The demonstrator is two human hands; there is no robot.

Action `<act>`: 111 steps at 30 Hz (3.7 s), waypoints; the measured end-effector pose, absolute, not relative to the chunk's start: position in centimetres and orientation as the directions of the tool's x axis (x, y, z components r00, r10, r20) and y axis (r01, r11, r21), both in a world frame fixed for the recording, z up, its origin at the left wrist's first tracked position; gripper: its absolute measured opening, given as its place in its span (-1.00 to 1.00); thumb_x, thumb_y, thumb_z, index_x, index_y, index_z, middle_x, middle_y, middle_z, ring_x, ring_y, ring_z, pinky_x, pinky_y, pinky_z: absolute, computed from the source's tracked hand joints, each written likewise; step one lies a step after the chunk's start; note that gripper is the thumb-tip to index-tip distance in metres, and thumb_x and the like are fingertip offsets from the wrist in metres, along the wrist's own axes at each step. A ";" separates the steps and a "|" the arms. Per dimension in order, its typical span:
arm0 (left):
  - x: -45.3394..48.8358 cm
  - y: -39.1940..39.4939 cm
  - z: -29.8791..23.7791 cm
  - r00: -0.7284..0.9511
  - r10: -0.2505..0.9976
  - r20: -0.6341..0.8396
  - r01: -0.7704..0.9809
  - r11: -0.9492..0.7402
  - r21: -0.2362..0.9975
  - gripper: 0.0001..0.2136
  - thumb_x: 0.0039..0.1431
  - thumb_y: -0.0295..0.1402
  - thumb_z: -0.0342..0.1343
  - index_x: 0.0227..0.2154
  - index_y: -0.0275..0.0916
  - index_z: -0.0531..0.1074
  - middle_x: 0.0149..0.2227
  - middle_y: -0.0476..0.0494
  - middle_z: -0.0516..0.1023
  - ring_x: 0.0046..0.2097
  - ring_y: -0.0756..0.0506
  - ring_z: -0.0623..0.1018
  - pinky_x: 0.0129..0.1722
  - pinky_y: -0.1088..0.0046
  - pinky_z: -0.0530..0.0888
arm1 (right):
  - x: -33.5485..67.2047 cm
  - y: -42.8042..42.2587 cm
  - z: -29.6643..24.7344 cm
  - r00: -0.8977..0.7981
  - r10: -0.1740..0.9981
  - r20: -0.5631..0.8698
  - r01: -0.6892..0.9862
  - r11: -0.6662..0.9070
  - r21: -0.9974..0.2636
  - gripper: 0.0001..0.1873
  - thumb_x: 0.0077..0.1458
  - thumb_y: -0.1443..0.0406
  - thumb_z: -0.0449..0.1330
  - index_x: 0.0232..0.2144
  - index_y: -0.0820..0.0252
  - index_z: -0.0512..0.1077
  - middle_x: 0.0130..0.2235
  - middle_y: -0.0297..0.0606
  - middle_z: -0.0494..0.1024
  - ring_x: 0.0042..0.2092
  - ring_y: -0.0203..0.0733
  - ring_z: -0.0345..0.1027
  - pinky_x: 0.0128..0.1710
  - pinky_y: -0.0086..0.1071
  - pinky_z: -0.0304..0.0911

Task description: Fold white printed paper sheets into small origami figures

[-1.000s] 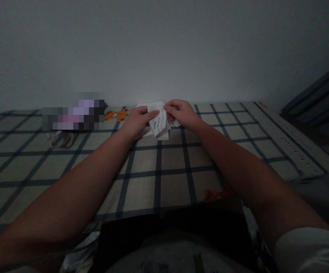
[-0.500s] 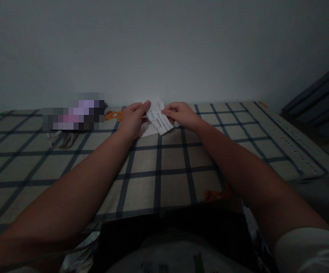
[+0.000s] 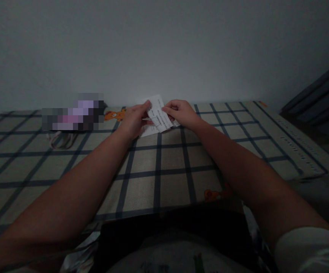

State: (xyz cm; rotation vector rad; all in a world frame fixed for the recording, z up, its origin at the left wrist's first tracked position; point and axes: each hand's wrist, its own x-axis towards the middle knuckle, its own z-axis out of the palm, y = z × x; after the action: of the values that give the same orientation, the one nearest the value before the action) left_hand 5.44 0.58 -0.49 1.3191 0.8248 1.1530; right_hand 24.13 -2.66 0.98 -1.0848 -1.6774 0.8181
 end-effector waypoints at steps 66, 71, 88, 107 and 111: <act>5.3 0.3 -0.9 0.325 0.931 0.166 0.005 -0.178 0.984 -0.70 0.00 -0.11 0.29 -0.47 -0.30 0.56 -0.40 -0.18 0.62 -0.45 0.02 0.52 -0.47 0.57 0.44 | 24.8 -2.3 0.8 -0.126 0.944 0.304 0.323 0.329 -0.887 -0.77 0.19 0.21 0.18 -0.41 0.26 0.44 -0.51 -0.36 0.39 -0.47 -0.38 0.21 -0.44 -0.47 0.16; 5.1 0.3 -0.6 0.292 0.933 0.211 0.009 -0.224 0.975 -0.72 0.01 -0.14 0.29 -0.50 -0.31 0.55 -0.44 -0.15 0.59 -0.47 0.04 0.49 -0.49 0.58 0.41 | 25.1 -2.1 0.5 -0.171 0.956 0.239 0.240 0.276 -0.931 -0.65 0.21 0.09 0.15 -0.44 0.25 0.43 -0.48 -0.32 0.44 -0.48 -0.39 0.25 -0.46 -0.49 0.22; 5.1 0.9 -1.5 0.363 0.921 0.142 -0.025 -0.143 0.989 -0.71 0.01 -0.13 0.30 -0.46 -0.32 0.56 -0.44 -0.17 0.59 -0.47 0.03 0.52 -0.47 0.57 0.48 | 25.0 -2.3 0.9 -0.086 0.950 0.299 0.272 0.311 -0.911 -0.79 0.17 0.23 0.21 -0.40 0.28 0.48 -0.49 -0.34 0.43 -0.48 -0.39 0.22 -0.45 -0.48 0.20; 5.3 0.1 -0.4 0.311 0.942 0.128 0.073 -0.158 0.985 -0.75 -0.01 -0.20 0.33 -0.54 -0.31 0.53 -0.55 -0.11 0.55 -0.58 0.07 0.44 -0.54 0.58 0.43 | 24.7 -2.8 1.3 -0.066 0.952 0.300 0.317 0.305 -0.898 -0.80 0.17 0.25 0.21 -0.40 0.30 0.47 -0.53 -0.34 0.40 -0.48 -0.36 0.25 -0.44 -0.46 0.21; 5.3 0.3 -0.7 0.320 0.939 0.129 0.038 -0.149 0.988 -0.73 -0.05 -0.17 0.36 -0.49 -0.31 0.55 -0.53 -0.11 0.55 -0.57 0.07 0.46 -0.56 0.60 0.42 | 24.7 -2.7 1.2 -0.057 0.952 0.301 0.317 0.303 -0.899 -0.81 0.19 0.27 0.20 -0.41 0.30 0.45 -0.54 -0.36 0.39 -0.49 -0.38 0.24 -0.45 -0.47 0.20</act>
State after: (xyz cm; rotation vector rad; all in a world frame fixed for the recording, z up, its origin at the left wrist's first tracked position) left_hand 5.26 0.27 -0.67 1.4930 0.9393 1.0348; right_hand 24.67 -2.67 1.20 -1.1935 -1.5802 0.8039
